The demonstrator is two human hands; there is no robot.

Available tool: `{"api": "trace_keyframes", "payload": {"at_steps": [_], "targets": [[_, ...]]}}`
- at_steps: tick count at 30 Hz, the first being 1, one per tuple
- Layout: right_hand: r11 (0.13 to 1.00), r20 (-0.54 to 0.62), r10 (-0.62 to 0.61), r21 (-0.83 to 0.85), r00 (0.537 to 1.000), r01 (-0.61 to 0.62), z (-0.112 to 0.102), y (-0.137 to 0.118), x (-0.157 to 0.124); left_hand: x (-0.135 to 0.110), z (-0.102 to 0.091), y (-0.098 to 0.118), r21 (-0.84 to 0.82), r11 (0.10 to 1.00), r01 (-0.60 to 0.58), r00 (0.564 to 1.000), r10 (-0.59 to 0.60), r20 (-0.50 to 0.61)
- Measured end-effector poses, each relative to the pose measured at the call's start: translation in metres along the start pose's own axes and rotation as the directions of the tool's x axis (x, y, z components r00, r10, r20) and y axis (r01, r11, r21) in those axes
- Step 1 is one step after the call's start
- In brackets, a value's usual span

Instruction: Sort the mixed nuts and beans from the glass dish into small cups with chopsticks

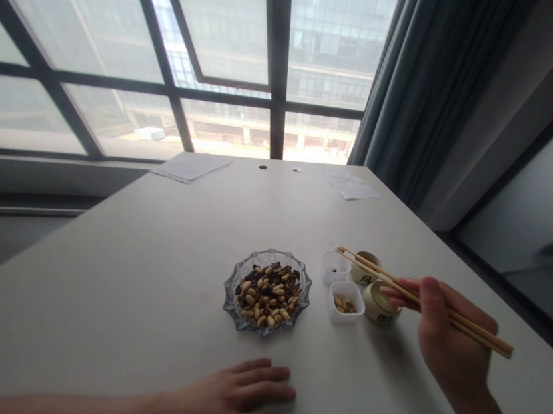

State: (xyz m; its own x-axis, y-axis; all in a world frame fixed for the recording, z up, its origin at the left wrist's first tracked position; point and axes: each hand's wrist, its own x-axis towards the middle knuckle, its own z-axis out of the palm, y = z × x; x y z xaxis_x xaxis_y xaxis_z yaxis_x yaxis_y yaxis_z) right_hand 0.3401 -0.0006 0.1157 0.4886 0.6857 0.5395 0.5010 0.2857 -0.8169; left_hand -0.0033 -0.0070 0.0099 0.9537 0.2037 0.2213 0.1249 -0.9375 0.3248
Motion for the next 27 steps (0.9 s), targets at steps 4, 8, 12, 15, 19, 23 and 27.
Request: {"api": "trace_keyframes", "payload": {"at_steps": [4,8,12,15,19,23,27], "targets": [[0.995,-0.120,0.069,-0.057,0.990,-0.076,-0.020,0.011,0.009,0.001,-0.001,0.001,-0.027,1.000,0.011,1.000,-0.011,0.007],[0.993,-0.143,0.075,-0.081,0.987,-0.087,-0.025,0.022,0.007,0.001,-0.001,-0.002,-0.042,0.999,0.010,1.000,-0.009,0.016],[0.996,-0.103,0.055,-0.058,0.993,-0.062,-0.023,0.030,0.007,-0.001,0.000,-0.003,-0.036,0.999,0.007,1.000,-0.007,0.014],[0.999,-0.105,0.009,-0.036,0.994,-0.013,-0.020,0.030,0.008,-0.001,0.001,-0.002,-0.029,1.000,0.008,1.000,-0.007,0.012],[0.999,-0.021,0.039,0.036,0.999,-0.039,-0.008,0.020,0.000,0.000,0.001,-0.001,-0.016,1.000,0.004,1.000,-0.004,0.007],[0.983,0.157,0.089,0.144,0.984,-0.112,0.017,0.012,-0.021,0.001,0.001,-0.001,-0.015,1.000,0.001,1.000,-0.001,0.002],[0.947,0.330,0.122,0.242,0.936,-0.209,0.049,0.007,-0.039,0.001,0.003,-0.002,0.002,1.000,-0.008,1.000,0.008,-0.003]]}}
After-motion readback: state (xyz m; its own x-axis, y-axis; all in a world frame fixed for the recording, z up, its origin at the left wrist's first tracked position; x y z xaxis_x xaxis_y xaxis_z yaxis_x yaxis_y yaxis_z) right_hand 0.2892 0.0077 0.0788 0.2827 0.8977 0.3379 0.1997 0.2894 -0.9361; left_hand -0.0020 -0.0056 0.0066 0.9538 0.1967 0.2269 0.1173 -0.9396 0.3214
